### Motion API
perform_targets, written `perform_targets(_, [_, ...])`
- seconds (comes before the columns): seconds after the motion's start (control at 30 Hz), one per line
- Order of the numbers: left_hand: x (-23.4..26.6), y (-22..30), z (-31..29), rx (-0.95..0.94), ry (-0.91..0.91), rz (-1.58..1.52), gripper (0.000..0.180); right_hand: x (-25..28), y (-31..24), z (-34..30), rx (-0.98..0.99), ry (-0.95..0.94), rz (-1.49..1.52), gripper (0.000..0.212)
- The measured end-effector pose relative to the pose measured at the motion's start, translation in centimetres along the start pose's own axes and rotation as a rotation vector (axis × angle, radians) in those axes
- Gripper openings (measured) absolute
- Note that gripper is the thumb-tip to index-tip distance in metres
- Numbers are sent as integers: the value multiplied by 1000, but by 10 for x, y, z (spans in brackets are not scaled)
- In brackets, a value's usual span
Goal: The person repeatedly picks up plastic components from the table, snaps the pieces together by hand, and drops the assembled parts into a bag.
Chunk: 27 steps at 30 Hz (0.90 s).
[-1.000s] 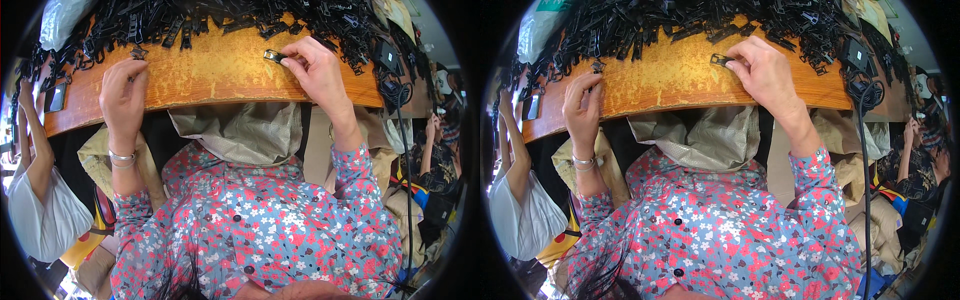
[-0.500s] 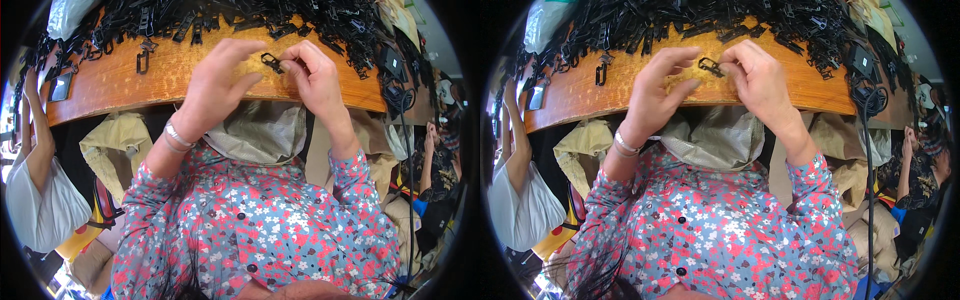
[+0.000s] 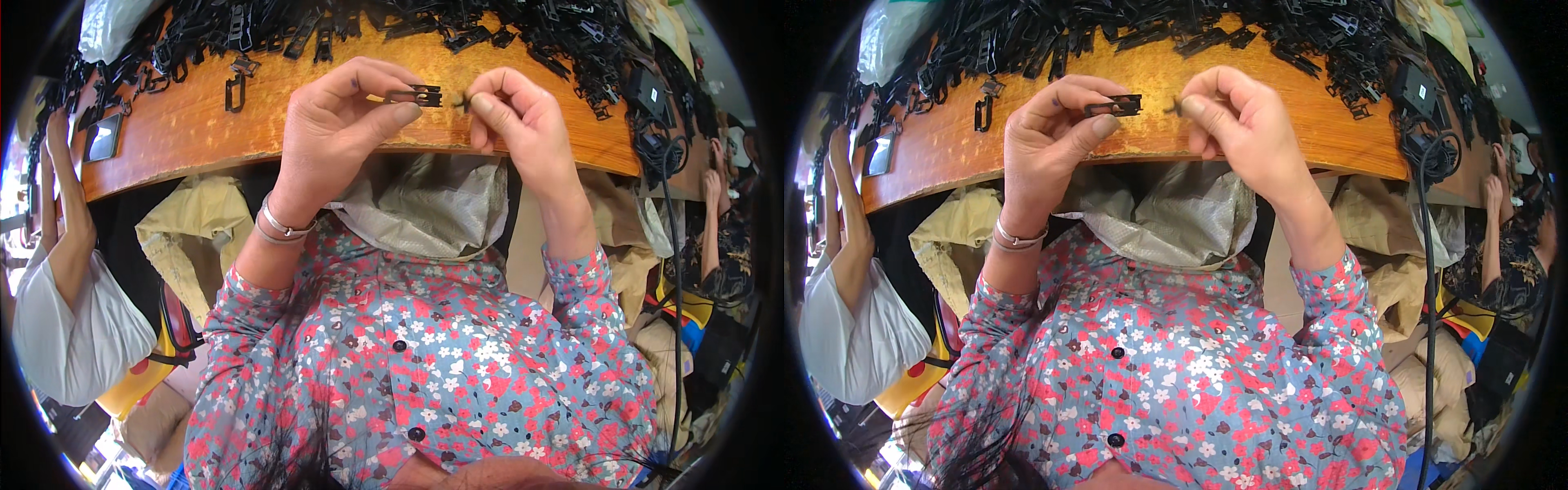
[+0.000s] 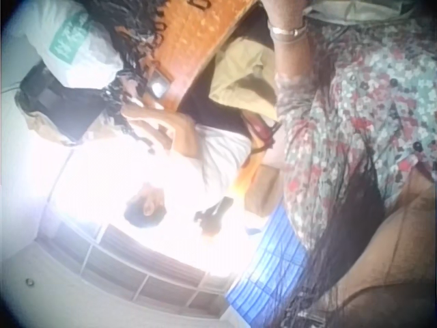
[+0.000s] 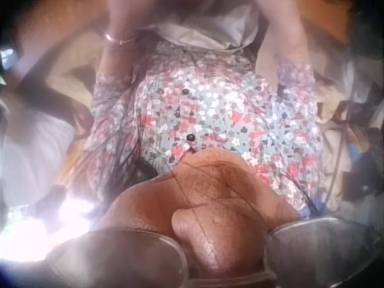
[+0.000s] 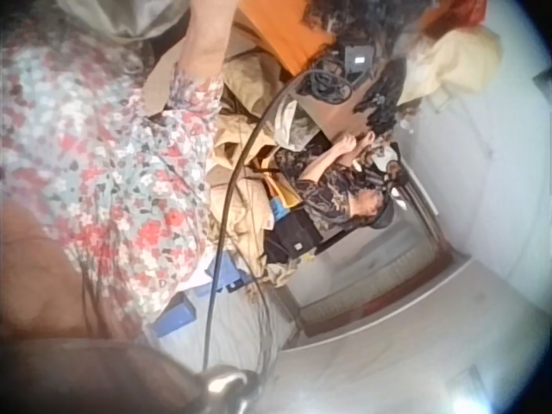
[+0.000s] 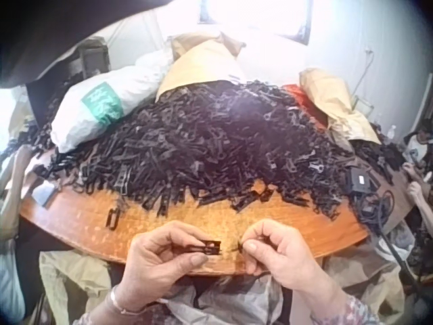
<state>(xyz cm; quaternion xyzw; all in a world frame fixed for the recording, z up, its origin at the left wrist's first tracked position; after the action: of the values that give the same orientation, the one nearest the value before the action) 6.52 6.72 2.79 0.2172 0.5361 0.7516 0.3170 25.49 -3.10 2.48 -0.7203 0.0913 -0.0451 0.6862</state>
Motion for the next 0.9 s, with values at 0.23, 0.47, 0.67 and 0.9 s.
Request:
perform_targets(0.23, [6,-6,-7,108,96,8,21,-29,-5,-4,112,-54,-220,19])
perform_targets(0.47, [-10,31,-17,-460,258,785,36,-48,7,5,-4,121,193,26])
perform_targets(0.67, [-22,25,-25,-494,284,882,42,-47,23,4,-64,166,579,27])
perform_targets(0.9, [-2,36,-37,-494,312,774,34,-45,17,5,-47,116,540,29])
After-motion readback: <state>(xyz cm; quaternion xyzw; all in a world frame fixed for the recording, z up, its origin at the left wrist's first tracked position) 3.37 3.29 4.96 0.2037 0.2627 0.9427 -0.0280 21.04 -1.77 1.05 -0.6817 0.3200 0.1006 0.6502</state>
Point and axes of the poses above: each hand's wrist, its own z-axis towards the middle knuckle, its own x-axis out of the back of the hand, y = z × x, the point moved 6 cm from there along z, towards the middle knuckle, and after that the axes turned 7 degrees about z, right-handed, at the moved point
